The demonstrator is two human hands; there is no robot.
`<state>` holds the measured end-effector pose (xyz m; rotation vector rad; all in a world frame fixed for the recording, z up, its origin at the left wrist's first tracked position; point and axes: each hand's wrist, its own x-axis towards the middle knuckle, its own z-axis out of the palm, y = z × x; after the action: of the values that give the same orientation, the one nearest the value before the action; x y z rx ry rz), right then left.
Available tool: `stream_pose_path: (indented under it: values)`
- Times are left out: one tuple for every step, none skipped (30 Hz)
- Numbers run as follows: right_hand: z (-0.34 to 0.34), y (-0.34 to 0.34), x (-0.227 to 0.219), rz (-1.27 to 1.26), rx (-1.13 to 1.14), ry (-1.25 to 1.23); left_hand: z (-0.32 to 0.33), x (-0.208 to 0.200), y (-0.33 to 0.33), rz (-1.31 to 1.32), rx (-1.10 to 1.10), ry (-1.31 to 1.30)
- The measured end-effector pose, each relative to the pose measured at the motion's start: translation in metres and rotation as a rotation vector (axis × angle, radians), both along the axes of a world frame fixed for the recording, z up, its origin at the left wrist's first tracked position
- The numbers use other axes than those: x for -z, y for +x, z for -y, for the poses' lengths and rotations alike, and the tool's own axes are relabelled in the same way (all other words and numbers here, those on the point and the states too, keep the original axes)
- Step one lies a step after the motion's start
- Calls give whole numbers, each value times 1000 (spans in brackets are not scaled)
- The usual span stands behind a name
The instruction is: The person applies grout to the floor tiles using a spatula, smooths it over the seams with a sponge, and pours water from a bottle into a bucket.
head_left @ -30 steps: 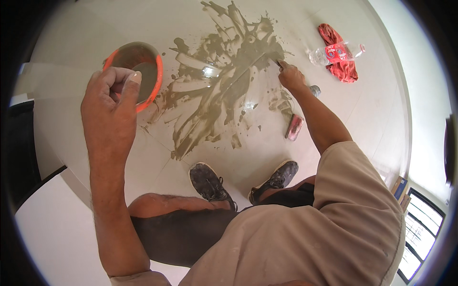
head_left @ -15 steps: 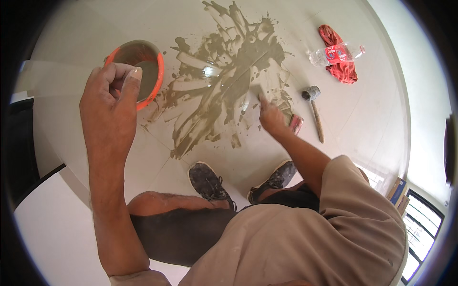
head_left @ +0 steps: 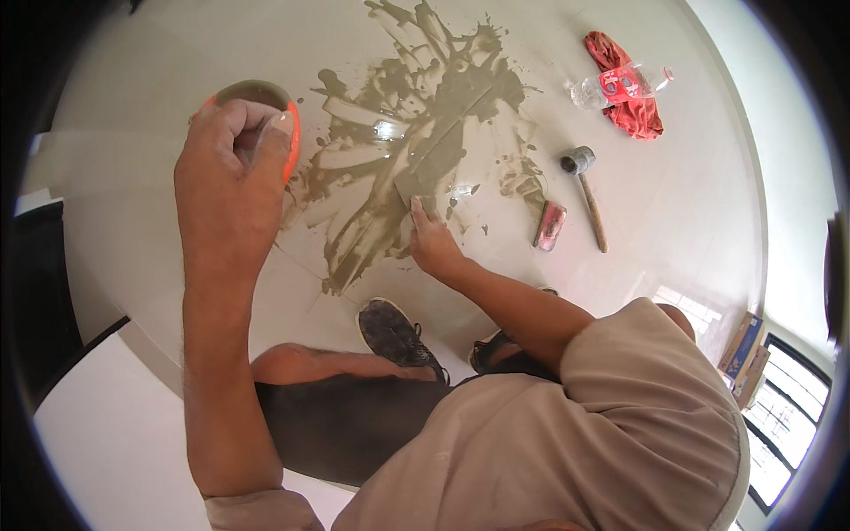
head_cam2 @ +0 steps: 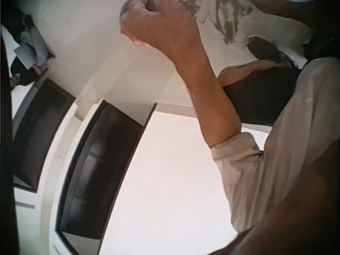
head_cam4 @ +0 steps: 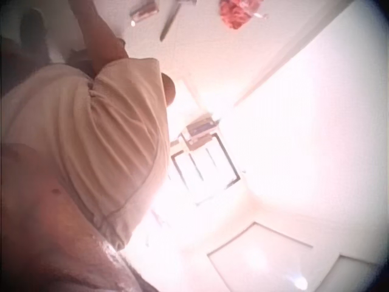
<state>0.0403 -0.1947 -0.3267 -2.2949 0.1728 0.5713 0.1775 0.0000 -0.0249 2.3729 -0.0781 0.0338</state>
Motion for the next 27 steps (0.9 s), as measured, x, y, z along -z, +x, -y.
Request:
stream_pose_path:
  values:
    - [-3,16,9,148,57,-6,4,-4,1,-5,14,21]
    - [-1,39,19,296,113,-14,8,-7,2,-10,28,44]
    - [-4,65,18,245,254,28,2,-5,1,-9,35,59]
    - [-8,94,9,191,387,76,-8,-6,-1,-2,10,78]
    - [0,122,9,179,543,66,-9,-5,-1,2,-1,74]
    - [4,143,9,166,696,55,-8,-5,0,2,11,69]
    - [-1,155,5,169,695,54,-9,-5,-1,-7,-29,31]
    - [-6,166,0,173,578,37,-11,-5,1,-16,-70,-9]
    - [-11,175,-5,171,449,22,-14,-5,1,-19,-86,-11]
    - [-8,184,-10,158,431,13,-18,-2,0,-17,-55,25]
    - [0,198,-17,30,298,-120,-23,1,0,-17,-28,60]
    - [17,215,-19,-88,165,-260,-23,1,1,-25,-48,43]
    - [47,235,-11,-5,45,-359,-22,-2,1,3,-60,47]
    - [84,249,-1,73,-80,-457,-22,-4,0,23,-74,49]
    - [99,260,-12,-39,-136,-502,-30,-2,-2,-6,-117,48]
    - [127,263,-16,17,-209,-579,-31,1,0,-4,-105,70]
    - [159,264,-20,50,-280,-645,-31,4,3,-3,-82,90]
    - [179,271,-28,101,-355,-702,-31,3,5,-17,-102,78]
    - [181,272,-42,13,-377,-748,-31,4,6,-31,-94,82]
    - [190,265,-61,-82,-382,-808,-29,9,8,-44,-69,73]
    - [196,261,-72,-85,-399,-809,-33,9,8,-35,-72,58]
    - [196,260,-80,-112,-500,-864,-40,7,6,-46,-95,64]
    - [192,261,-83,-138,-599,-918,-45,4,3,-46,-99,94]
    - [192,264,-87,-142,-605,-928,-45,6,5,-45,-95,94]
    - [192,268,-90,-110,-556,-917,-44,9,6,-45,-91,96]
    - [190,269,-92,-77,-507,-903,-42,10,8,-49,-58,73]
    - [204,276,-86,-16,-498,-881,-37,13,13,-43,-26,43]
